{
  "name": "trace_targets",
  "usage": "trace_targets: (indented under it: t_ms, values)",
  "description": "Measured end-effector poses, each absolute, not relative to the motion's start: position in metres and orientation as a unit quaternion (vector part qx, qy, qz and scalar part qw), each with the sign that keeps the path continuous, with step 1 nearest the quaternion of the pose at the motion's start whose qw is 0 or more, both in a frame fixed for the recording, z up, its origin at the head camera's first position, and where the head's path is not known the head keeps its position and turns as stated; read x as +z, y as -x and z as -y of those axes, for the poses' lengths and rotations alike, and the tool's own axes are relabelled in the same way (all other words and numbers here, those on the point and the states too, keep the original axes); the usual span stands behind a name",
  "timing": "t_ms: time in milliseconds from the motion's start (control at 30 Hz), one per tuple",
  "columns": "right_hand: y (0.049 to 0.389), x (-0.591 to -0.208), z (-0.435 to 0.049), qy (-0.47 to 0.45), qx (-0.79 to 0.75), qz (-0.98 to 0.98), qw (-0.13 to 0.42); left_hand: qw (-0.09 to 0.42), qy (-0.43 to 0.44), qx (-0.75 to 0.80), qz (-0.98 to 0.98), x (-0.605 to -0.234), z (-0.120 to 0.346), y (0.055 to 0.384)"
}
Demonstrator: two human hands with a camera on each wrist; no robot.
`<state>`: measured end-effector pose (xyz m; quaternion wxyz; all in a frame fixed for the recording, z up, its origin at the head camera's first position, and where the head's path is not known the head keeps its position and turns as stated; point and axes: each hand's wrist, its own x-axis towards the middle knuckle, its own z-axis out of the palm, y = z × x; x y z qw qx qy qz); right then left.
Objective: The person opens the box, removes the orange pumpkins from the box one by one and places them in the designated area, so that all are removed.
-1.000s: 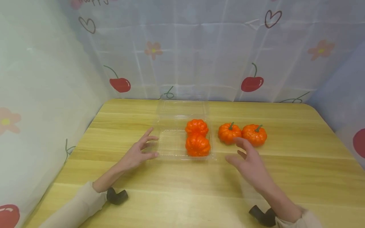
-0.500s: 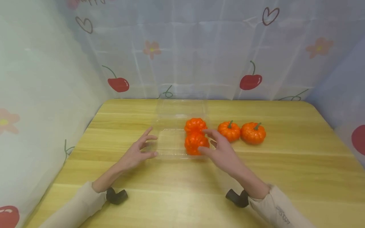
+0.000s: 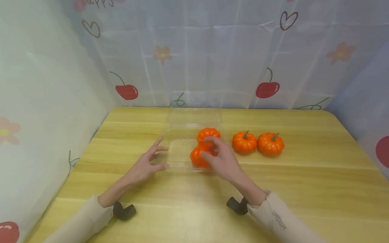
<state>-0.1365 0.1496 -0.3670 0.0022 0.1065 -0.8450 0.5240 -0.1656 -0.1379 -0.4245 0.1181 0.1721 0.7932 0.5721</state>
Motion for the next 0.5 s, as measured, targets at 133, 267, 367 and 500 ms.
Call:
trace_targets:
  t_ms: [133,267,367,500]
  values:
    - [0.144,-0.373,-0.150,-0.102,0.497,0.861,0.011,0.117,-0.176,0.572,-0.793,-0.425,0.138,0.165]
    - [0.149,-0.378,-0.152,-0.098,0.480,0.872,0.009,0.121,-0.176,0.575,-0.790,-0.425,0.138,0.165]
    - [0.152,-0.381,-0.154,-0.093,0.468,0.879,0.008,0.122,-0.176,0.576,-0.789,-0.425,0.138,0.166]
    - [0.154,-0.382,-0.155,-0.095,0.455,0.885,-0.006,0.121,-0.177,0.576,-0.789,-0.425,0.138,0.166]
